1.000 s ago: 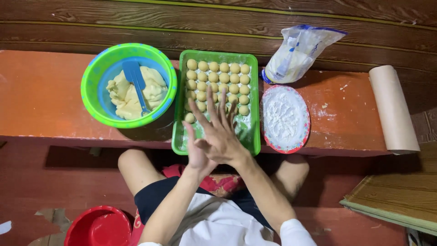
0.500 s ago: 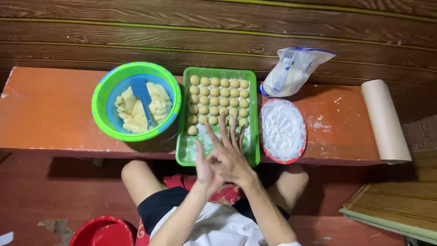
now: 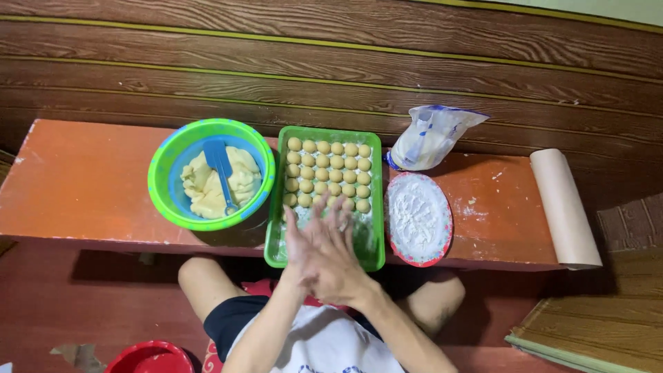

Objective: Shaping small pieces of dough into uniform balls by rolling them between the palms and arranging them on a tray.

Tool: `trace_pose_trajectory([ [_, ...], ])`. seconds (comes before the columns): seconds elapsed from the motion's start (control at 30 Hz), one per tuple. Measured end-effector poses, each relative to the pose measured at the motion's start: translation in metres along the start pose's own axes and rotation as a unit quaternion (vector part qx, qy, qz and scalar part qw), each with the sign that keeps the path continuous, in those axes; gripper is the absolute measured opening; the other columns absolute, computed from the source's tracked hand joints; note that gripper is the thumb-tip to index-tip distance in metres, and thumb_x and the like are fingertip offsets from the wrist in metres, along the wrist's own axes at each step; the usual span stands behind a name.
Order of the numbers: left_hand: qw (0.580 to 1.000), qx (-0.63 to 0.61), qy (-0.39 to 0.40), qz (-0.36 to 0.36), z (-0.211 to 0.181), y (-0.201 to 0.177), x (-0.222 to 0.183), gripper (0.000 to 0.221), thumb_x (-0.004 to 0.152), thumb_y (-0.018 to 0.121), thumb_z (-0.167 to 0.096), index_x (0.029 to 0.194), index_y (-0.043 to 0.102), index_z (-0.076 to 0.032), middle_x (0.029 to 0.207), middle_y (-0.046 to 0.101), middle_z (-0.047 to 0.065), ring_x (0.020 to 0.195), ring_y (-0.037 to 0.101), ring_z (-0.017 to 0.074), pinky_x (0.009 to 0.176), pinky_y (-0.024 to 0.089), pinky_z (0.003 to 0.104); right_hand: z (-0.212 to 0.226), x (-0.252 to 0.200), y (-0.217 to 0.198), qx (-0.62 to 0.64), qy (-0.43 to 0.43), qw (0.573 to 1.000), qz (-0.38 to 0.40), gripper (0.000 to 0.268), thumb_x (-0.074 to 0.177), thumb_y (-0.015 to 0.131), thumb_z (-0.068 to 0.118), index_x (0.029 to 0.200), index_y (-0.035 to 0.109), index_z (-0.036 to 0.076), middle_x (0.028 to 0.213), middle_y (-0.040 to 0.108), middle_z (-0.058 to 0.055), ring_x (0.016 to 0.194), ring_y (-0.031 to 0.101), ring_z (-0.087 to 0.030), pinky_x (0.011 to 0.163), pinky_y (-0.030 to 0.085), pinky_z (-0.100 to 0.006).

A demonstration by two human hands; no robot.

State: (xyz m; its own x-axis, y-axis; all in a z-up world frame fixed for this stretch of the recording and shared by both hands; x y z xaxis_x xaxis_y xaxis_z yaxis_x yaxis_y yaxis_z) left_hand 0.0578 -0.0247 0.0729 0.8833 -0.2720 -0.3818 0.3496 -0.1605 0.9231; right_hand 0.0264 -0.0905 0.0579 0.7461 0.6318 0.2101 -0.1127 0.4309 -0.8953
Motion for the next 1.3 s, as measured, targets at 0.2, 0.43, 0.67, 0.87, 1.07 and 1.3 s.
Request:
trace_pose_trajectory([
  [0.2, 0.943, 0.078, 0.039, 0.322, 0.018, 0.034, -0.013, 0.113, 0.07, 0.086, -0.047, 0.16, 0.017, -0.046, 0.174, 0.008, -0.014, 0.159, 0.018, 0.0253, 0.123, 0.033, 0.056, -0.02, 0.016, -0.023, 0.004, 0.051, 0.999, -0.002, 0.098, 0.078, 0.029, 0.077, 0.16, 0.027, 0.024, 0.17, -0.004, -0.023, 0.15, -0.013, -0.055, 0.113, -0.004, -0.075],
  [0.43, 0.996, 0.046, 0.025, 0.078, 0.015, -0.027, 0.024, 0.068, 0.091, 0.036, -0.071, 0.155, 0.032, -0.049, 0.161, 0.041, -0.004, 0.149, 0.039, 0.0278, 0.119, 0.033, 0.04, -0.008, 0.033, -0.024, 0.039, -0.058, 0.992, -0.102, 0.097, 0.083, 0.017, 0.09, 0.164, 0.015, 0.036, 0.171, 0.002, -0.019, 0.152, -0.01, -0.055, 0.115, -0.011, -0.075],
  [0.67, 0.98, 0.168, 0.062, 0.085, 0.015, -0.033, 0.03, 0.057, 0.099, 0.058, -0.02, 0.154, 0.044, -0.012, 0.137, 0.062, 0.02, 0.113, 0.069, 0.0321, 0.092, 0.06, 0.048, -0.046, 0.048, -0.068, 0.111, 0.047, 0.971, -0.205, 0.084, 0.097, 0.018, 0.075, 0.165, 0.017, 0.026, 0.171, 0.0, -0.019, 0.154, -0.007, -0.05, 0.119, -0.003, -0.07],
  [0.87, 0.986, 0.137, 0.074, 0.056, -0.01, 0.022, -0.002, 0.068, 0.103, 0.049, -0.047, 0.157, 0.035, -0.008, 0.157, 0.037, 0.026, 0.144, 0.043, 0.0342, 0.116, 0.041, 0.042, -0.034, 0.017, -0.079, 0.219, 0.048, 0.963, -0.147, 0.051, 0.088, 0.077, 0.035, 0.133, 0.066, 0.013, 0.162, 0.032, -0.019, 0.153, 0.016, -0.049, 0.123, 0.016, -0.06],
  [1.07, 0.987, 0.119, 0.033, 0.103, -0.008, 0.026, -0.005, 0.083, 0.098, 0.043, -0.067, 0.158, 0.035, -0.011, 0.158, 0.039, 0.024, 0.148, 0.038, 0.0381, 0.118, 0.036, 0.051, -0.035, 0.004, -0.068, 0.2, 0.047, 0.963, -0.172, 0.048, 0.08, 0.087, 0.033, 0.124, 0.073, 0.017, 0.153, 0.045, -0.011, 0.151, 0.027, -0.043, 0.124, 0.026, -0.054],
  [1.3, 0.947, 0.312, 0.075, 0.026, -0.015, -0.054, 0.015, 0.046, 0.1, 0.066, -0.025, 0.136, 0.06, 0.003, 0.108, 0.075, 0.014, 0.093, 0.075, 0.0171, 0.096, 0.059, 0.037, -0.03, 0.009, -0.081, 0.114, 0.024, 0.955, -0.271, 0.043, 0.079, 0.089, 0.022, 0.117, 0.073, 0.011, 0.137, 0.058, -0.011, 0.138, 0.047, -0.047, 0.113, 0.041, -0.059],
])
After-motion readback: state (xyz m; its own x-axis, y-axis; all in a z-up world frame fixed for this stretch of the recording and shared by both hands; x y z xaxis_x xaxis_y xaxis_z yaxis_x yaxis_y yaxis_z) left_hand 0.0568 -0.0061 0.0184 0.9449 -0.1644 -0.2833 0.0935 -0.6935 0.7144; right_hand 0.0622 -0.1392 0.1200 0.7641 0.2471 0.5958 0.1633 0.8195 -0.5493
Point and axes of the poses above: each hand's wrist, its own x-axis towards the middle knuckle, its own y-axis out of the palm, z = x × y, the point moved 4 cm from there along x, towards the middle knuckle
